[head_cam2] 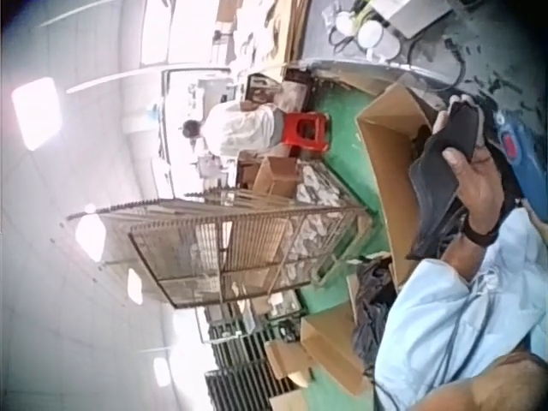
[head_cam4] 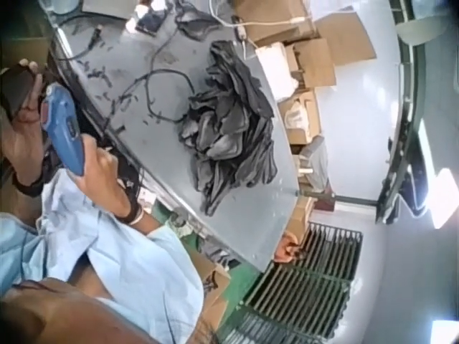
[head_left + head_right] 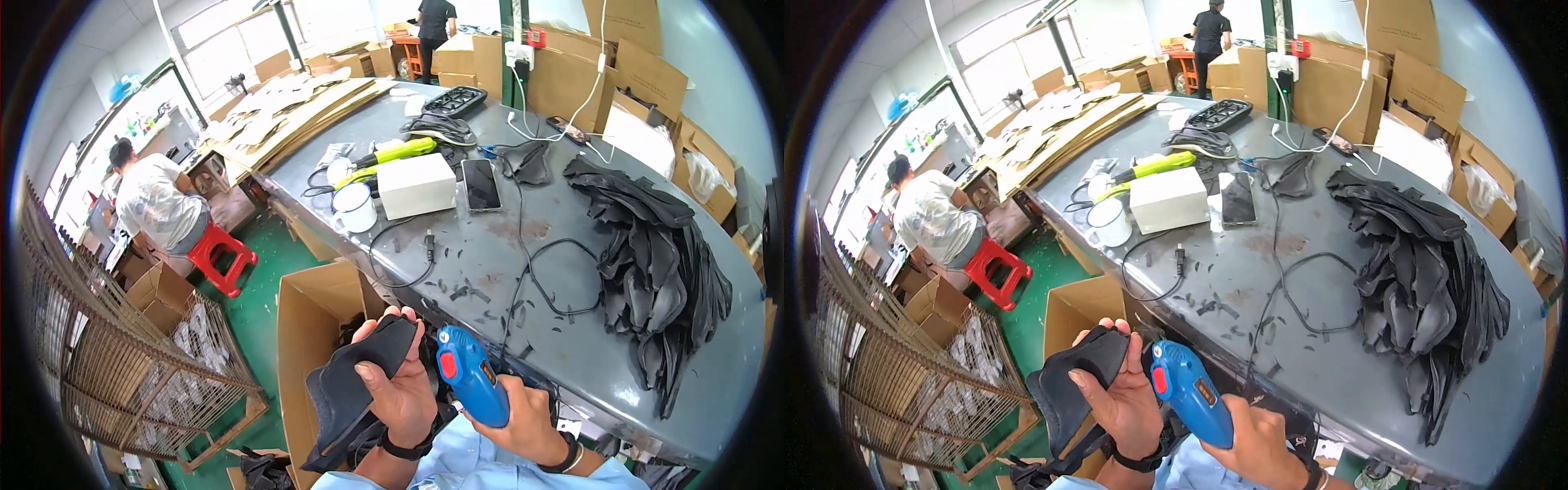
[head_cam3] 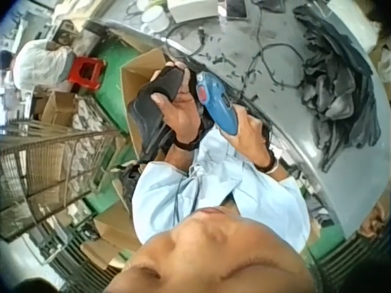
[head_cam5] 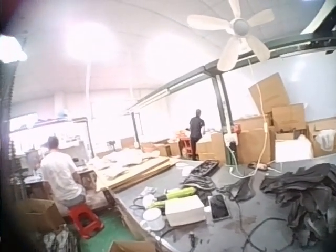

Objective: The person trims excess material from black shoe components using electric shears, handling each piece one at a time. They rotate the components by hand to reach different edges before placing the finished pieces into a cardboard box.

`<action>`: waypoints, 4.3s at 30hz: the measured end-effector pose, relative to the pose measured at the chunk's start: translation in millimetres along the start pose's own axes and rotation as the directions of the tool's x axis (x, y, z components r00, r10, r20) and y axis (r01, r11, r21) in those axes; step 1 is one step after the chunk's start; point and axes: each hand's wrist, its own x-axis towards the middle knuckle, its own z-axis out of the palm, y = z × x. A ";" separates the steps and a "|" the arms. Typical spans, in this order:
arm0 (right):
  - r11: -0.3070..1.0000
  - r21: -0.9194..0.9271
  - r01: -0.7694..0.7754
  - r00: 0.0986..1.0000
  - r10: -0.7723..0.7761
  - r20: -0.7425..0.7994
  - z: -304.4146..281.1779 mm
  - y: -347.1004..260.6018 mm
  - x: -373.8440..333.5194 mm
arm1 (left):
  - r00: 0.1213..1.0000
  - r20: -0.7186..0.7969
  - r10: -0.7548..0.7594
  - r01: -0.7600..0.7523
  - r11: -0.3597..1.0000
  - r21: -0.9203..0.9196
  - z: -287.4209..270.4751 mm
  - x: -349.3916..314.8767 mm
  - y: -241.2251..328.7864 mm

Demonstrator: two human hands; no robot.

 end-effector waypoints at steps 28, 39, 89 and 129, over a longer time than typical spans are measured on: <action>0.987 -0.008 0.158 0.987 -0.158 0.019 -2.1 3.4 -1.1 | 0.973 0.078 -0.218 0.184 0.932 0.311 -18.7 19.9 32.7; 0.992 -0.007 0.126 0.990 -0.126 0.066 -4.8 6.9 -1.0 | 0.930 0.166 -0.328 0.237 0.880 0.411 -22.2 31.2 44.2; 0.977 0.170 0.129 0.973 -0.158 0.170 -5.6 12.0 3.5 | 0.720 0.437 -0.540 -0.199 0.442 0.874 -53.9 44.3 27.2; 0.988 0.080 0.134 0.986 -0.141 0.093 -6.6 13.7 3.9 | 0.987 -0.021 -0.162 0.163 0.982 0.099 -43.6 19.7 17.4</action>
